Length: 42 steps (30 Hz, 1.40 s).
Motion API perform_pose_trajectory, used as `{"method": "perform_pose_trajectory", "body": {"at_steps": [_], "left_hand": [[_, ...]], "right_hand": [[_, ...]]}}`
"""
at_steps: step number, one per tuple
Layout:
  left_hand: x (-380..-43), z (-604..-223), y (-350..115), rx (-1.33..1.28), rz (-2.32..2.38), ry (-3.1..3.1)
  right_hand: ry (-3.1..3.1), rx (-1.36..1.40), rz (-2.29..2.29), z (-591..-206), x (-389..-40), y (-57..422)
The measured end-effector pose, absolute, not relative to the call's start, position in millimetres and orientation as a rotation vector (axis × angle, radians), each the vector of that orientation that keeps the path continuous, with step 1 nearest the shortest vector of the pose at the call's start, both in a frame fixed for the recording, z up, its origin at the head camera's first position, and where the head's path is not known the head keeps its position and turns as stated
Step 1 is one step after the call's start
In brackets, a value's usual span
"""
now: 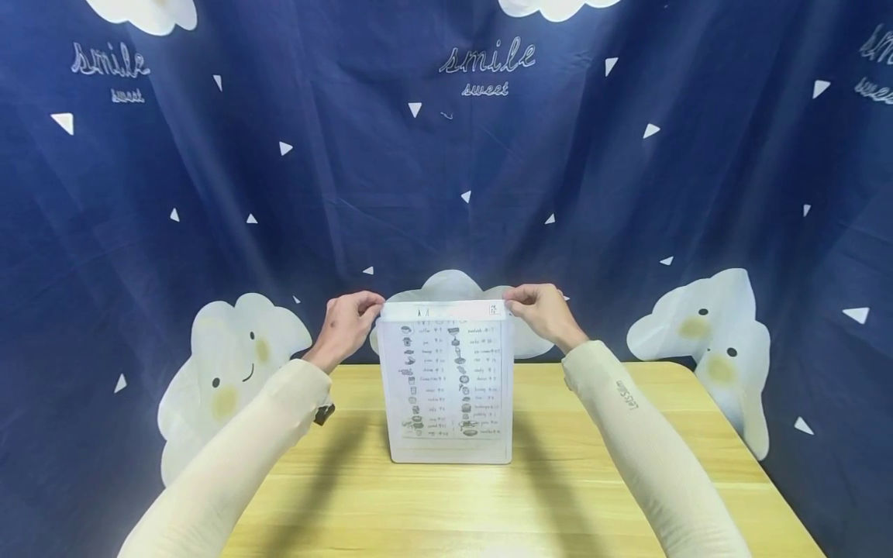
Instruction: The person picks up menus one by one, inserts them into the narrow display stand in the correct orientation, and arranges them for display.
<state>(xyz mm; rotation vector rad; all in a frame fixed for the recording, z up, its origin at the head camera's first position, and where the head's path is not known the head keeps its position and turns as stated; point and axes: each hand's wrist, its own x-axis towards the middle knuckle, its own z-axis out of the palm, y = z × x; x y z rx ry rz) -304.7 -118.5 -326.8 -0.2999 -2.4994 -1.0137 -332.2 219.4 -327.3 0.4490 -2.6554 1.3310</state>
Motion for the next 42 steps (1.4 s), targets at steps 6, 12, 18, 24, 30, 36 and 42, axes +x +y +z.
{"method": "perform_pose_trajectory", "body": {"at_steps": [6, 12, 18, 24, 30, 36, 42], "left_hand": [[-304.5, -327.0, -119.5, -0.324, -0.993, -2.491], [-304.4, -329.3, -121.1, -0.304, -0.988, -2.525], [-304.9, -329.4, -122.0, -0.319, -0.982, -2.543], [-304.3, -330.1, -122.7, -0.328, -0.956, -2.566], [-304.2, -332.2, -123.0, -0.331, -0.943, -2.581], [-303.4, -334.1, -123.5, -0.319, -0.950, -2.597], [-302.2, -335.9, -123.3, -0.326, -0.946, -2.617]], "right_hand": [[-2.640, 0.475, 1.326, -328.7, -331.8, 220.1], [-2.643, 0.494, 1.326, -330.5, -331.1, 220.5], [-2.641, 0.514, 1.321, -332.0, -329.8, 221.6], [-2.667, 0.503, 1.294, -333.3, -328.7, 222.1], [-2.686, 0.521, 1.302, -332.8, -327.3, 222.3], [-2.701, 0.542, 1.301, -332.0, -326.5, 222.8], [-2.740, 0.570, 1.271, -331.4, -325.5, 224.3]]}}
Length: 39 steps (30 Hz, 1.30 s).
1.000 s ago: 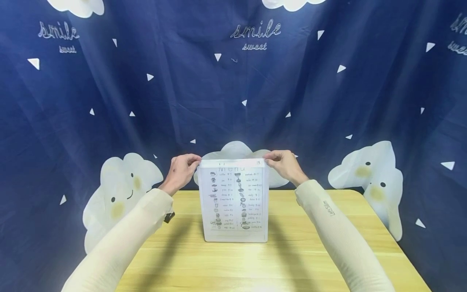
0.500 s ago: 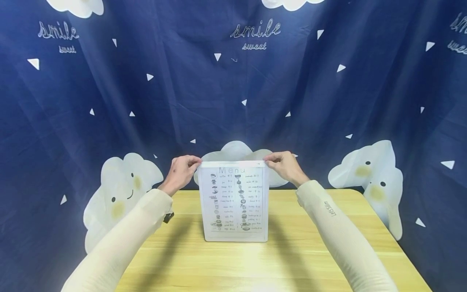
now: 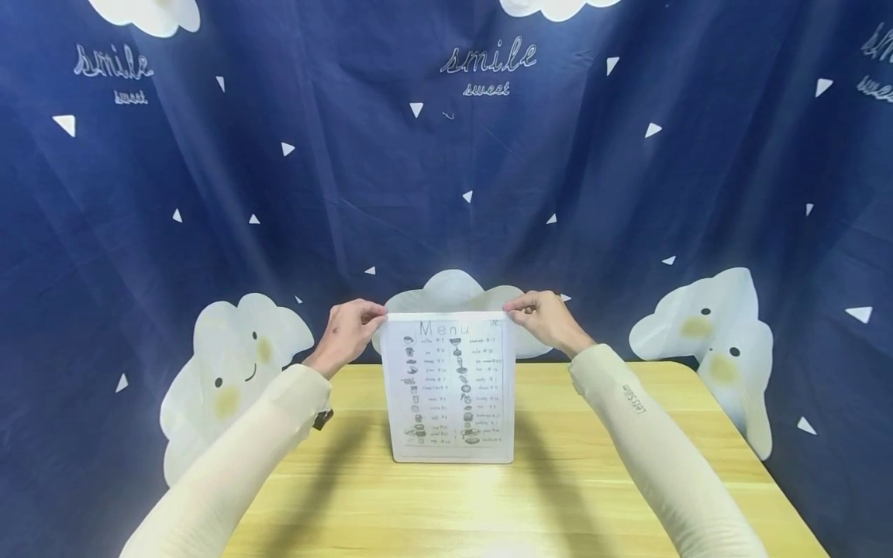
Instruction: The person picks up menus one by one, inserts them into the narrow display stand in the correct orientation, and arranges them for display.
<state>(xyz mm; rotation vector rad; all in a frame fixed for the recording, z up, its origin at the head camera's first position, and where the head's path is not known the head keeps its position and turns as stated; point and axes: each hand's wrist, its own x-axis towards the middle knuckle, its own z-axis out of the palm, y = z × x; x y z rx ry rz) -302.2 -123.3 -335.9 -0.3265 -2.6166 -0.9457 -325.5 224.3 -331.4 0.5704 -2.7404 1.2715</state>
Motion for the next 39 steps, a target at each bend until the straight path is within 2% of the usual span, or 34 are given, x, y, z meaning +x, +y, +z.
{"method": "perform_pose_trajectory", "body": {"at_steps": [21, 39], "left_hand": [[-300, -341, -124, -0.331, -0.877, -2.596], [-288, -333, -145, -0.294, -0.890, -2.809]], "right_hand": [[-2.651, 0.769, 1.046, -335, -323, 224], [-2.687, 0.765, 0.955, -333, -310, 234]]}}
